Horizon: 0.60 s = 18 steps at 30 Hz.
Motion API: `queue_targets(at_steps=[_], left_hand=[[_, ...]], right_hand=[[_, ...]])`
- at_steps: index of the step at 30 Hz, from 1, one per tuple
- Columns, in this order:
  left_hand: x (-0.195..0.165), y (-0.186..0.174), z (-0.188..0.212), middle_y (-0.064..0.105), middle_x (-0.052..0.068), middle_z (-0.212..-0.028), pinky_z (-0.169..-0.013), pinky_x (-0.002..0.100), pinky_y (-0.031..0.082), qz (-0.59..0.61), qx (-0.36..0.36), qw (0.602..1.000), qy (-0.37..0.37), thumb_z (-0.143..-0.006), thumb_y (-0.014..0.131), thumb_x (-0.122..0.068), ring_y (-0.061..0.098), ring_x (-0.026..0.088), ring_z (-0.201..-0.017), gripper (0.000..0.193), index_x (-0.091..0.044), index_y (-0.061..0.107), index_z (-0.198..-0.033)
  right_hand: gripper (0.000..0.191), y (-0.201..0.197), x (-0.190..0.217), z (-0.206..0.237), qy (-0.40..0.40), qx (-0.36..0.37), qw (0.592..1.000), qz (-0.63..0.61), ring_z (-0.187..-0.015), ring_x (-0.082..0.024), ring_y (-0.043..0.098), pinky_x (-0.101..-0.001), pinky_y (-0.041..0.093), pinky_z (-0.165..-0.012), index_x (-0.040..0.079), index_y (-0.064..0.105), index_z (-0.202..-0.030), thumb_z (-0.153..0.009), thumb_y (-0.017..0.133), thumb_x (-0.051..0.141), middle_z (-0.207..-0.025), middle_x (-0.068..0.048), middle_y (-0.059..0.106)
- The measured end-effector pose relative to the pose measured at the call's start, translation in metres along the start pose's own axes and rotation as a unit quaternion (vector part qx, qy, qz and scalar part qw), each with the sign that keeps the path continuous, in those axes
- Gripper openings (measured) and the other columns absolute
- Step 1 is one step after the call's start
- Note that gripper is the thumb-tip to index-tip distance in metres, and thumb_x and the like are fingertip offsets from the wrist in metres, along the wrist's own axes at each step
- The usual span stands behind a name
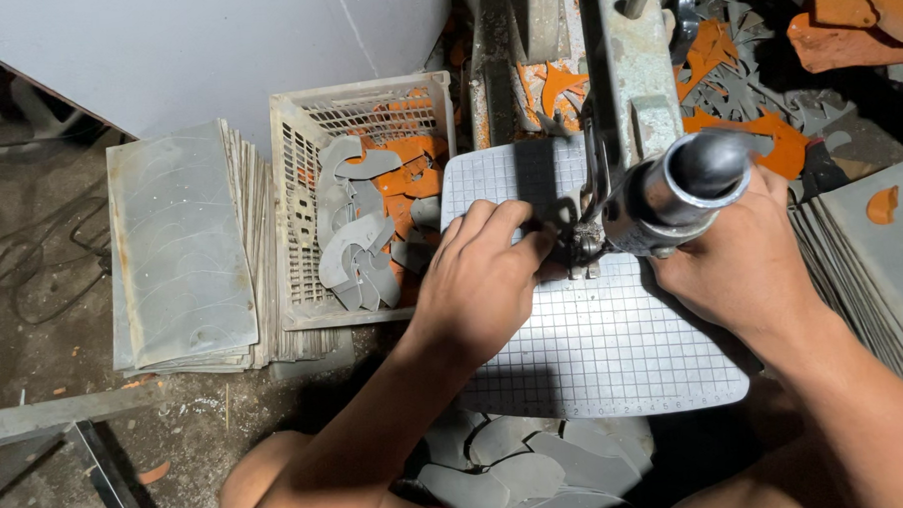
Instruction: The person uses a vertical band saw to cut curved shapes from grey rubber sheets. They guide each sheet through the blade, remove the cut piece, and place it into a nearby basket, repeating the process with multiple sheets.
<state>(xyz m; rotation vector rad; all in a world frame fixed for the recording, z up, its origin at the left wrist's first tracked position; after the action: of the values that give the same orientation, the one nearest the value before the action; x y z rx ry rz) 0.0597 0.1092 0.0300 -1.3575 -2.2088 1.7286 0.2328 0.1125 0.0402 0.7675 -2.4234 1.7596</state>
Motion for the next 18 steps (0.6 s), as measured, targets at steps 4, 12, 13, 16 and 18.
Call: queue_targets(at_steps=[4, 12, 13, 16, 18], left_hand=[[0.002, 0.001, -0.002, 0.062, 0.009, -0.119, -0.094, 0.041, 0.047, -0.009, 0.002, 1.000, 0.005, -0.084, 0.065, -0.001, 0.057, 0.028, -0.109, 0.033, -0.007, 0.076, -0.114], [0.002, 0.001, -0.007, 0.061, 0.008, -0.121, -0.095, 0.040, 0.046, -0.027, 0.007, 0.999, 0.019, -0.080, 0.062, 0.000, 0.055, 0.028, -0.111, 0.038, -0.008, 0.076, -0.115], [0.002, 0.001, -0.008, 0.061, 0.008, -0.121, -0.096, 0.040, 0.045, -0.028, 0.011, 0.999, 0.018, -0.079, 0.061, 0.001, 0.055, 0.028, -0.112, 0.040, -0.008, 0.076, -0.116], [0.006, 0.003, -0.011, 0.061, 0.005, -0.114, -0.092, 0.040, 0.044, -0.016, 0.042, 0.999, 0.011, -0.077, 0.061, 0.003, 0.054, 0.028, -0.109, 0.046, -0.009, 0.076, -0.119], [0.006, 0.001, -0.012, 0.061, 0.005, -0.114, -0.093, 0.040, 0.044, -0.022, 0.029, 0.999, 0.018, -0.076, 0.061, 0.002, 0.054, 0.028, -0.110, 0.046, -0.010, 0.077, -0.118]], right_hand=[[0.022, 0.000, -0.001, 0.001, 0.011, -0.006, 1.000, 0.011, -0.112, -0.037, 0.059, -0.0530, 0.040, -0.102, 0.012, 0.073, -0.095, -0.074, 0.074, 0.006, -0.104, -0.011, 0.069], [0.033, -0.001, 0.000, 0.001, 0.015, -0.015, 1.000, 0.009, -0.115, -0.039, 0.055, -0.0524, 0.040, -0.101, 0.011, 0.071, -0.102, -0.070, 0.073, 0.004, -0.112, -0.014, 0.067], [0.032, 0.000, -0.001, 0.001, 0.016, -0.013, 1.000, 0.014, -0.115, -0.039, 0.055, -0.0522, 0.040, -0.101, 0.011, 0.071, -0.102, -0.070, 0.073, 0.004, -0.112, -0.014, 0.067], [0.030, 0.003, -0.004, -0.001, 0.015, -0.012, 0.999, 0.033, -0.115, -0.039, 0.054, -0.0520, 0.040, -0.101, 0.010, 0.070, -0.102, -0.072, 0.073, 0.004, -0.112, -0.013, 0.067], [0.027, 0.006, -0.004, -0.002, 0.005, -0.010, 0.999, 0.049, -0.115, -0.039, 0.055, -0.0523, 0.039, -0.102, 0.010, 0.069, -0.100, -0.074, 0.074, 0.004, -0.112, -0.013, 0.067]])
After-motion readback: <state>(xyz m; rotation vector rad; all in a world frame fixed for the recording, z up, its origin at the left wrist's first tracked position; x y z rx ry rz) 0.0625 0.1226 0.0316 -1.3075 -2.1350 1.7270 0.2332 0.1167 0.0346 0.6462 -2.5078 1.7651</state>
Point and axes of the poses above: each hand's wrist, its own z-axis away from the middle knuckle, its own y-axis out of the palm, x = y × z, the point moved 10 cm from there along -z, towards the middle knuckle
